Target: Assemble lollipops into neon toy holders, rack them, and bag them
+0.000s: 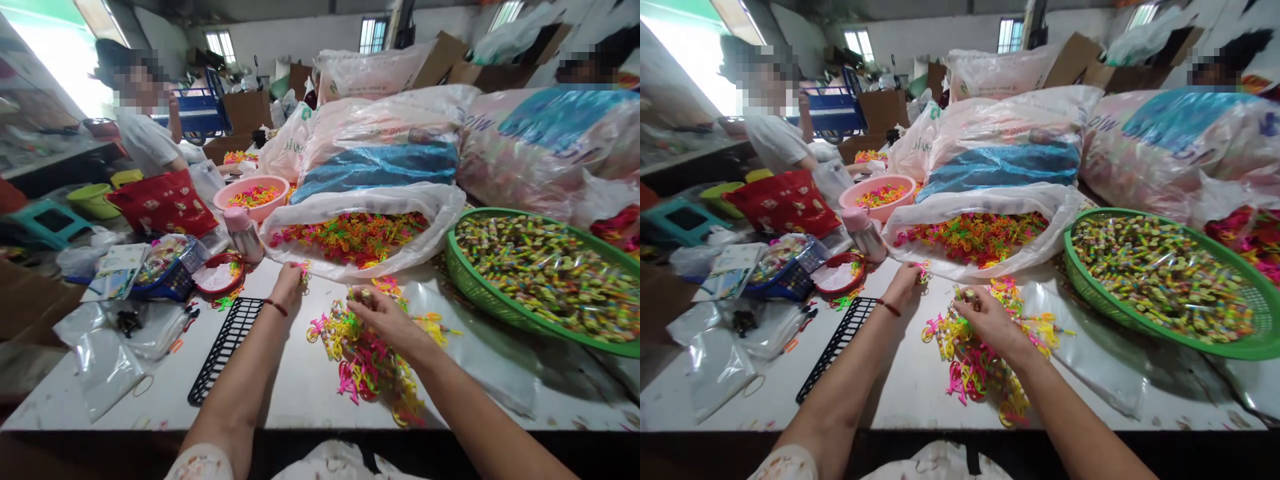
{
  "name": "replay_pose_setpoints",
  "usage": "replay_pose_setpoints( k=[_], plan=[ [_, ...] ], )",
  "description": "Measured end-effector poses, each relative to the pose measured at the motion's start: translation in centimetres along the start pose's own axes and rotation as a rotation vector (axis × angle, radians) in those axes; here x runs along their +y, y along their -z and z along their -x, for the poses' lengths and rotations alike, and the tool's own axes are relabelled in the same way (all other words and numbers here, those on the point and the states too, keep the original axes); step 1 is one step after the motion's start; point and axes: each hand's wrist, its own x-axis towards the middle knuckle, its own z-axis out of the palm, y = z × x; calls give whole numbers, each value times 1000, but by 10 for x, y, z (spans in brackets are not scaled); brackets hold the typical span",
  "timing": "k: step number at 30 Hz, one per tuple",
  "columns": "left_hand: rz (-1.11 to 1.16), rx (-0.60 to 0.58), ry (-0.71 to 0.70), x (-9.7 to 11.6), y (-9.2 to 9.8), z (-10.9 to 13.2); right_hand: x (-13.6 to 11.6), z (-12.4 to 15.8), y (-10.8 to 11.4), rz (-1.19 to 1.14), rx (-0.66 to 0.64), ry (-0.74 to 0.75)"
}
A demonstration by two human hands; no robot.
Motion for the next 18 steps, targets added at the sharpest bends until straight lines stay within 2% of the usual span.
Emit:
replay_pose_setpoints(
  k=[2, 4, 8, 10, 14, 18],
  plan=[
    [148, -82, 13, -5, 10, 22, 5, 15, -4, -247, 27, -85],
    [259, -135, 17, -10, 15, 47, 8, 26, -11, -390, 63, -152],
    [494, -169, 16, -18, 14, 100, 8, 37, -27, -489, 90, -271],
    [581, -150, -21, -22, 11, 123, 9, 38, -35, -497, 73, -278],
    [495, -81, -108, -25, 3, 156, 17, 41, -47, -501, 45, -225],
    [501, -116, -98, -21, -4, 175, 22, 46, -52, -501, 76, -207]
  ],
)
